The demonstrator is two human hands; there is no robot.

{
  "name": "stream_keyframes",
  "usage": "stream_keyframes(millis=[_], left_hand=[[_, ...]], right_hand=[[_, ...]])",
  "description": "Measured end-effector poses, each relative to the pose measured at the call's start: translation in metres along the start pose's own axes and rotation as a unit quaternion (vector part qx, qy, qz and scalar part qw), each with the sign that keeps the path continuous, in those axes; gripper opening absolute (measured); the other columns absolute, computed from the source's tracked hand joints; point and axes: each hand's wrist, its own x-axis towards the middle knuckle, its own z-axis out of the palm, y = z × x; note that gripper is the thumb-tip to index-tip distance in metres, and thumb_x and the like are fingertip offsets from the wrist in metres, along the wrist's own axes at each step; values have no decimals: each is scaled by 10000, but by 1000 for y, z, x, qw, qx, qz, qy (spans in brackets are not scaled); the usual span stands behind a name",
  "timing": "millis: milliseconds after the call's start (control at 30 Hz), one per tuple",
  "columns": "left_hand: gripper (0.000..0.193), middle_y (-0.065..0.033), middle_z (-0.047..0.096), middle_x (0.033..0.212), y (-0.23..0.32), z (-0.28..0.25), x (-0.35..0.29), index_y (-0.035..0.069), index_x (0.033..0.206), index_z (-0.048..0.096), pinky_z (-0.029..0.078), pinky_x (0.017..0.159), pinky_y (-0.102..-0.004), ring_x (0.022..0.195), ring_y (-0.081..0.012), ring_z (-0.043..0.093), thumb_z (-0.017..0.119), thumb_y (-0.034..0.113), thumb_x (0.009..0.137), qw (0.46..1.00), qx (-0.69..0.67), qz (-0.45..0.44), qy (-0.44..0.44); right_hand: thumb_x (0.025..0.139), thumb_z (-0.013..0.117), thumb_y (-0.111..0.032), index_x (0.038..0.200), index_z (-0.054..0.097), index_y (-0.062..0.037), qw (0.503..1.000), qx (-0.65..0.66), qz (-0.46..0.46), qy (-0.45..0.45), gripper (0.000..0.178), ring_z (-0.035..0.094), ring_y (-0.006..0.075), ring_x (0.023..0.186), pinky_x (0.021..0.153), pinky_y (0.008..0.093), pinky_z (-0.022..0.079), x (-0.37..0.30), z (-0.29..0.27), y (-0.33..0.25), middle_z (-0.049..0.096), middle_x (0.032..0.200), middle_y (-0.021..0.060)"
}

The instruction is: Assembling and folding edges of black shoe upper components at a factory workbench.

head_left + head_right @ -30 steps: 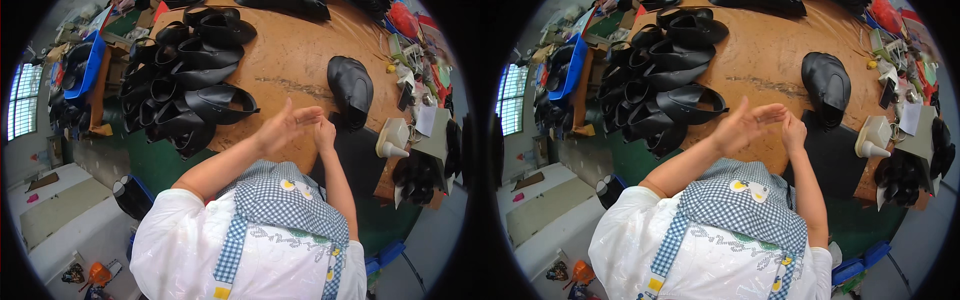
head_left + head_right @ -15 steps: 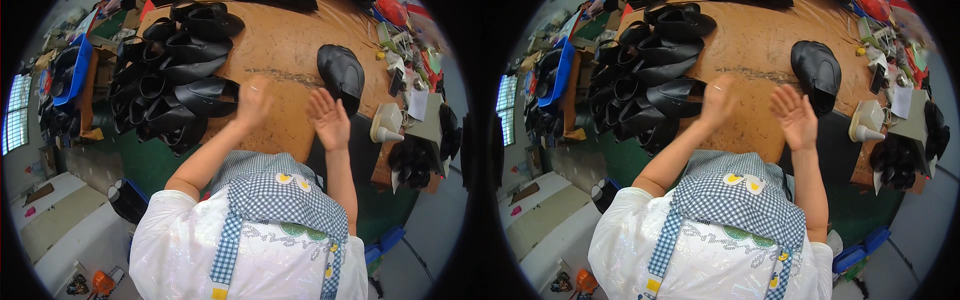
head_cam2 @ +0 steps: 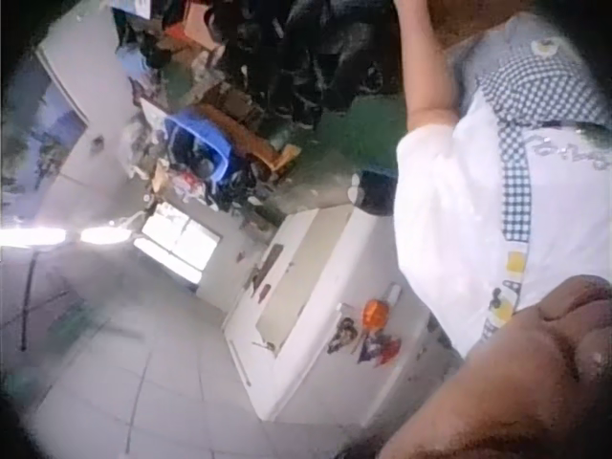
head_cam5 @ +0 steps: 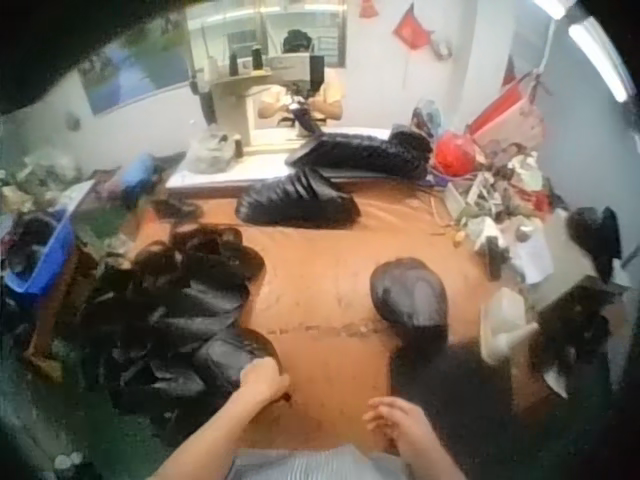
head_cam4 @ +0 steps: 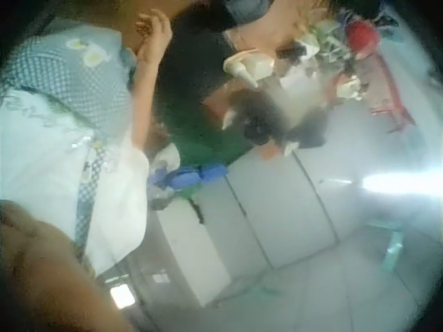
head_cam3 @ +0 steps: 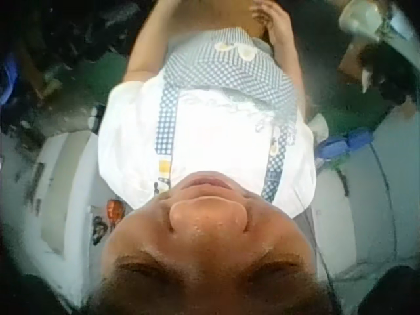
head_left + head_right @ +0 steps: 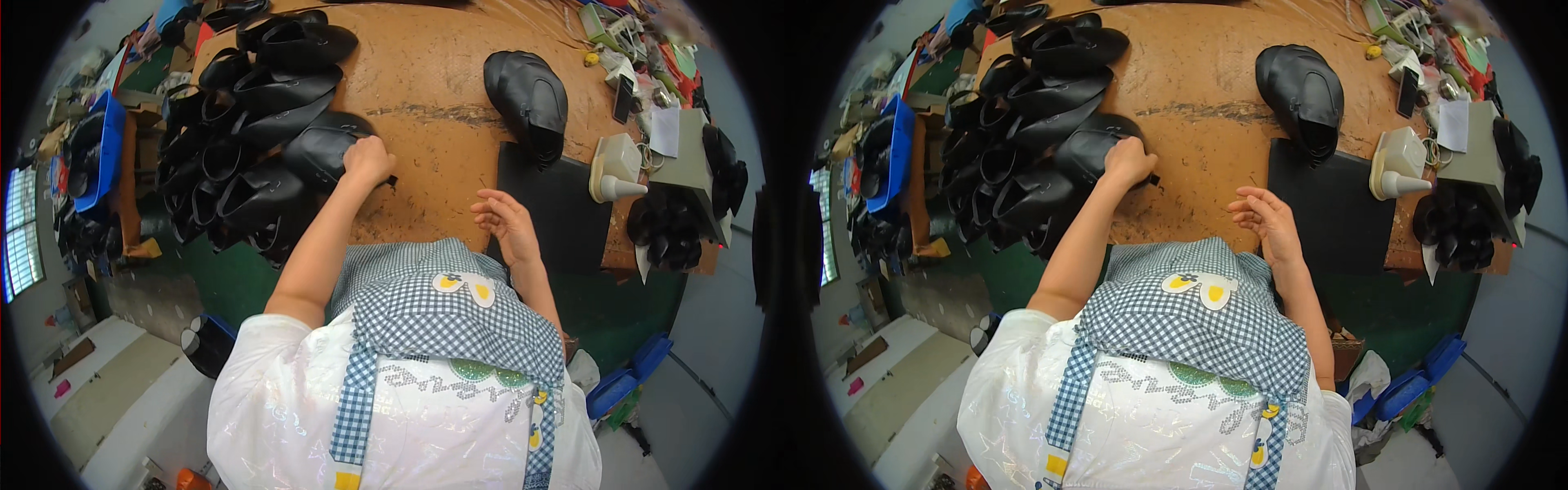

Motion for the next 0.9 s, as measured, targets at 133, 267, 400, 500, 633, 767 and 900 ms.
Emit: stream_keyframes(millis=[133, 267, 400, 500, 633, 767, 900], left_hand=[[329, -265, 649, 787, 45, -51, -85, -39, 888, 643, 516, 736, -486, 799, -404, 648, 593, 248, 736, 976, -38, 207, -56], [252, -229, 642, 867, 55, -80, -117, -36, 913, 628, 491, 778, -462, 878, -372, 625, 581, 117, 719, 872, -61, 430, -225], [243, -190, 622, 904, 51, -101, -135, -30, 929, 640, 470, 837, -421, 953, -342, 589, 577, 60, 712, 839, -33, 515, -172], [238, -164, 604, 883, 50, -106, -131, -19, 934, 654, 453, 863, -403, 972, -323, 564, 578, 53, 720, 842, 14, 505, -188], [199, -181, 623, 913, 61, -105, -125, -27, 919, 660, 472, 810, -409, 930, -328, 584, 601, 102, 779, 826, 51, 499, -257], [253, -153, 660, 887, 87, -109, -102, -51, 951, 648, 495, 734, -345, 821, -242, 623, 662, 180, 849, 715, -109, 489, -488], [328, -45, 670, 900, 74, -78, -93, -40, 1023, 642, 484, 728, -273, 845, -118, 603, 760, 185, 815, 724, -260, 330, -547]], right_hand=[[936, 567, -123, 1161, 606, -6, 989, -112, -90, -21, 256, 641, 138, 826, 740, 256, 508, -28, 31, -54, 688, 1005, 103], [797, 674, -63, 1220, 590, -43, 822, -424, -335, -180, 432, 583, 275, 1086, 820, 325, 503, -48, 78, -99, 593, 1231, 150], [781, 718, -177, 1069, 621, -47, 708, -596, -247, -289, 331, 585, 302, 1021, 804, 369, 497, -44, 80, -125, 613, 1081, 130], [738, 754, -208, 916, 597, -45, 640, -658, -194, -347, 287, 574, 302, 920, 740, 387, 481, -47, 69, -138, 586, 914, 107], [733, 747, -206, 789, 586, -43, 629, -666, -212, -340, 236, 575, 286, 891, 731, 397, 482, -46, 80, -136, 587, 847, 83], [703, 698, -141, 772, 600, -45, 594, -665, -321, -319, 154, 577, 258, 869, 695, 364, 477, -58, 87, -132, 589, 836, 73], [710, 604, -124, 751, 600, -60, 492, -727, -408, -252, 76, 570, 203, 826, 636, 315, 460, -79, 92, -119, 586, 811, 59]])
